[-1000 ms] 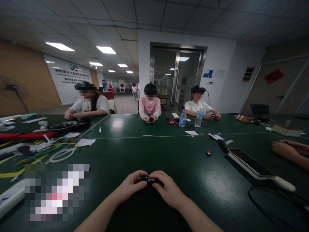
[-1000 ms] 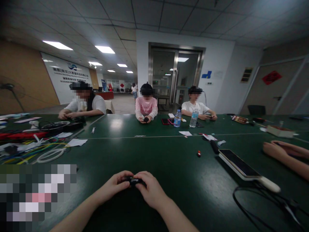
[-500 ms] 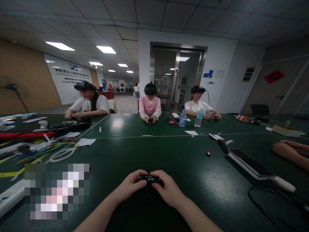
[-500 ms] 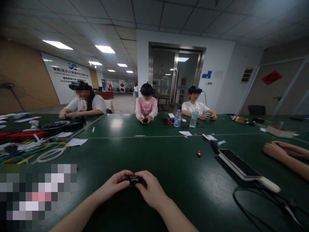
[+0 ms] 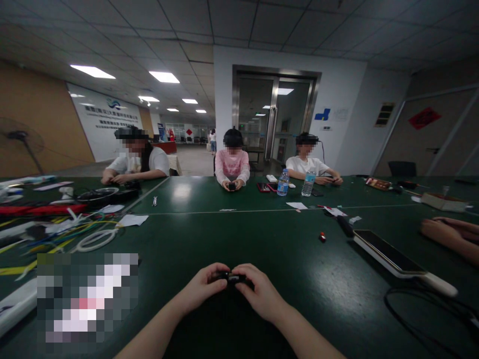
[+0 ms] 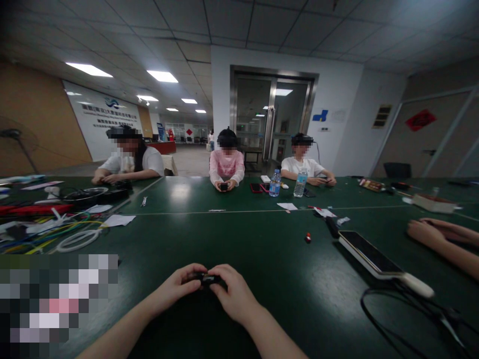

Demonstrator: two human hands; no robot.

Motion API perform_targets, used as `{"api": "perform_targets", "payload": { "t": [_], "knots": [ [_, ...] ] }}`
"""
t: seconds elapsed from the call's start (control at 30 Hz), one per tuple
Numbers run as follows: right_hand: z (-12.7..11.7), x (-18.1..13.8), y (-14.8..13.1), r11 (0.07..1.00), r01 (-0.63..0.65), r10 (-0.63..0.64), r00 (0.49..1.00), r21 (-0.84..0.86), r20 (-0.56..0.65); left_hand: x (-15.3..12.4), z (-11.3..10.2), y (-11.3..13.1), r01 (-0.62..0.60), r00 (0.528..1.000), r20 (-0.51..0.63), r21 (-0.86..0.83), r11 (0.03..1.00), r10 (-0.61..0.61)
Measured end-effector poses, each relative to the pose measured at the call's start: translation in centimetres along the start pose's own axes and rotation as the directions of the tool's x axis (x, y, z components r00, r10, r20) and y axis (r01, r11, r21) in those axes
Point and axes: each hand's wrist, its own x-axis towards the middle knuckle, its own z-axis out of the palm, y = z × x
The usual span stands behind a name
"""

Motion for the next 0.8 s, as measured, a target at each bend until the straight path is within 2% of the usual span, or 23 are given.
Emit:
{"api": "perform_targets", "payload": {
  "t": [0.33, 0.57, 0.8],
  "knots": [
    [-0.22, -0.14, -0.45, 0.999, -0.047, 0.047, 0.999, 0.02, 0.003, 0.01, -0.16, -0.18, -0.004, 1.0, 0.015, 0.01, 1.0, 0.004],
    [-0.11, -0.11, -0.22, 0.999, -0.009, 0.009, 1.0, 0.031, -0.015, 0.02, -0.25, -0.06, -0.027, 0.999, 0.027, 0.017, 0.999, 0.027],
    [-0.12, -0.09, -0.17, 0.999, -0.024, 0.025, 1.0, 0.033, -0.019, -0.17, -0.32, -0.02, -0.028, 0.997, 0.072, 0.001, 1.0, 0.028]
  ]
}}
